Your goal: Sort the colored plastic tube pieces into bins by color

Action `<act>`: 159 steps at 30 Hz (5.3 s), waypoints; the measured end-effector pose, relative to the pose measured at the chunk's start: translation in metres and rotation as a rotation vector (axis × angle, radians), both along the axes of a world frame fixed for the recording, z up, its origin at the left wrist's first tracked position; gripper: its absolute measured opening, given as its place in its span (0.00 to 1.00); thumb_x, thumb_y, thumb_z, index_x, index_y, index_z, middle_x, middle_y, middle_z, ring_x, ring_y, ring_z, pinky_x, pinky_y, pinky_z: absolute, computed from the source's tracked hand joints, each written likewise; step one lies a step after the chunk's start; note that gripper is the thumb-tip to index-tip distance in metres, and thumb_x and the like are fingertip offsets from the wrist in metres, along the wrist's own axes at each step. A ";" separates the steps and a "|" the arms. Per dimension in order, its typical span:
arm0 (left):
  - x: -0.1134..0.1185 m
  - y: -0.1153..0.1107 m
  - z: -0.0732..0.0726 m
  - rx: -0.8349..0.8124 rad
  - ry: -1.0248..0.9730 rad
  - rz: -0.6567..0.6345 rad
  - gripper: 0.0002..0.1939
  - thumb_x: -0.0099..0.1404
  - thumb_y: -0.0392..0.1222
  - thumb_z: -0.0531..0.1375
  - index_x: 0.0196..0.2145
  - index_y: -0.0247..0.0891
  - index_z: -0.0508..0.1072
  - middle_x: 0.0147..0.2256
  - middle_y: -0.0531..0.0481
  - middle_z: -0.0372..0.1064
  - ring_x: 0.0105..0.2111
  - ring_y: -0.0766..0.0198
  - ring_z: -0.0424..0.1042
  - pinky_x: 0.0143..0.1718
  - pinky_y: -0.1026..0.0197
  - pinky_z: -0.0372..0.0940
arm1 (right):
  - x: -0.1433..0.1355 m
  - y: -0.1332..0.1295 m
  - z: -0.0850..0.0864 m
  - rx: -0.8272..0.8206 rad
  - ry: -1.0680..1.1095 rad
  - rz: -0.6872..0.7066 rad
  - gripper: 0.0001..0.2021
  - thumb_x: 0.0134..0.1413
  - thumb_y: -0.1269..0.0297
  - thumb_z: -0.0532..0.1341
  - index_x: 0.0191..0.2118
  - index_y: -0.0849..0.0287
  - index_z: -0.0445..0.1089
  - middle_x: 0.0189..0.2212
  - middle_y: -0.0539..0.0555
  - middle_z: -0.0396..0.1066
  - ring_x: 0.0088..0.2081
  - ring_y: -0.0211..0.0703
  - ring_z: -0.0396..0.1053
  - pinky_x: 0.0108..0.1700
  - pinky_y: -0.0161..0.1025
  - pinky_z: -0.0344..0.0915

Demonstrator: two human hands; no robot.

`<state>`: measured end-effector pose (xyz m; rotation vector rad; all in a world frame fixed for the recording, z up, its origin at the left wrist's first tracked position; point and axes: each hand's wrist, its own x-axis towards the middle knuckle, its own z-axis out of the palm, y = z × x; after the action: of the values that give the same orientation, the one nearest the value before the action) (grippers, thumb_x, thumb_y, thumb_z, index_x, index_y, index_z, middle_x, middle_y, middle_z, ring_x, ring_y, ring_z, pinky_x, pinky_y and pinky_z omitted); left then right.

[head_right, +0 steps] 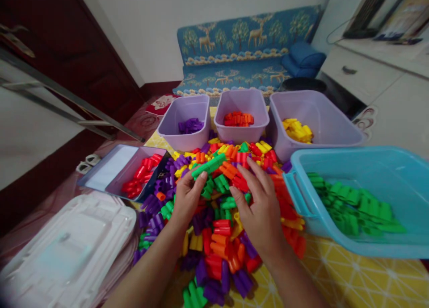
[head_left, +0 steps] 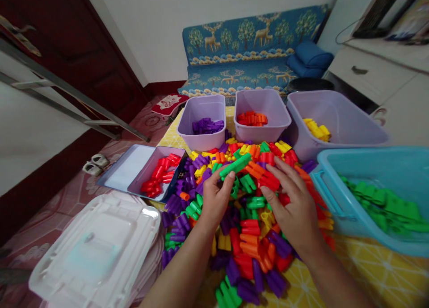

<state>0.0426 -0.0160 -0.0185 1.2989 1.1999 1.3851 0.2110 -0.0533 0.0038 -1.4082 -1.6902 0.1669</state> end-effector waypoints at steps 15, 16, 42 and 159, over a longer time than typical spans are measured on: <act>-0.016 -0.001 0.006 -0.083 -0.144 -0.056 0.17 0.61 0.54 0.60 0.37 0.36 0.75 0.23 0.53 0.69 0.21 0.68 0.67 0.22 0.67 0.63 | -0.032 -0.087 -0.049 0.226 -0.623 0.568 0.11 0.56 0.53 0.61 0.43 0.50 0.72 0.56 0.48 0.68 0.64 0.51 0.51 0.67 0.56 0.31; -0.017 -0.002 0.006 -0.086 -0.159 -0.052 0.18 0.61 0.54 0.60 0.37 0.36 0.75 0.24 0.53 0.70 0.22 0.67 0.68 0.23 0.66 0.64 | -0.031 -0.079 -0.046 0.195 -0.602 0.474 0.09 0.55 0.56 0.62 0.40 0.51 0.73 0.55 0.50 0.69 0.64 0.51 0.51 0.66 0.58 0.32; -0.019 -0.001 -0.011 0.006 -0.202 -0.219 0.19 0.67 0.54 0.53 0.31 0.34 0.69 0.24 0.50 0.71 0.20 0.68 0.65 0.23 0.65 0.59 | -0.021 0.017 -0.014 0.146 0.278 -0.013 0.11 0.59 0.61 0.58 0.44 0.56 0.73 0.45 0.56 0.72 0.51 0.50 0.66 0.56 0.53 0.59; -0.011 -0.011 -0.001 0.524 0.639 0.190 0.12 0.63 0.35 0.56 0.44 0.41 0.72 0.42 0.45 0.73 0.46 0.54 0.67 0.50 0.49 0.58 | 0.003 0.015 0.006 -0.089 0.287 -0.112 0.17 0.54 0.56 0.60 0.47 0.59 0.71 0.46 0.60 0.73 0.49 0.53 0.68 0.54 0.56 0.60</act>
<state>0.0312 -0.0268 -0.0191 2.1561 1.4512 1.5349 0.2138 -0.0381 0.0095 -1.4634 -1.3799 0.3677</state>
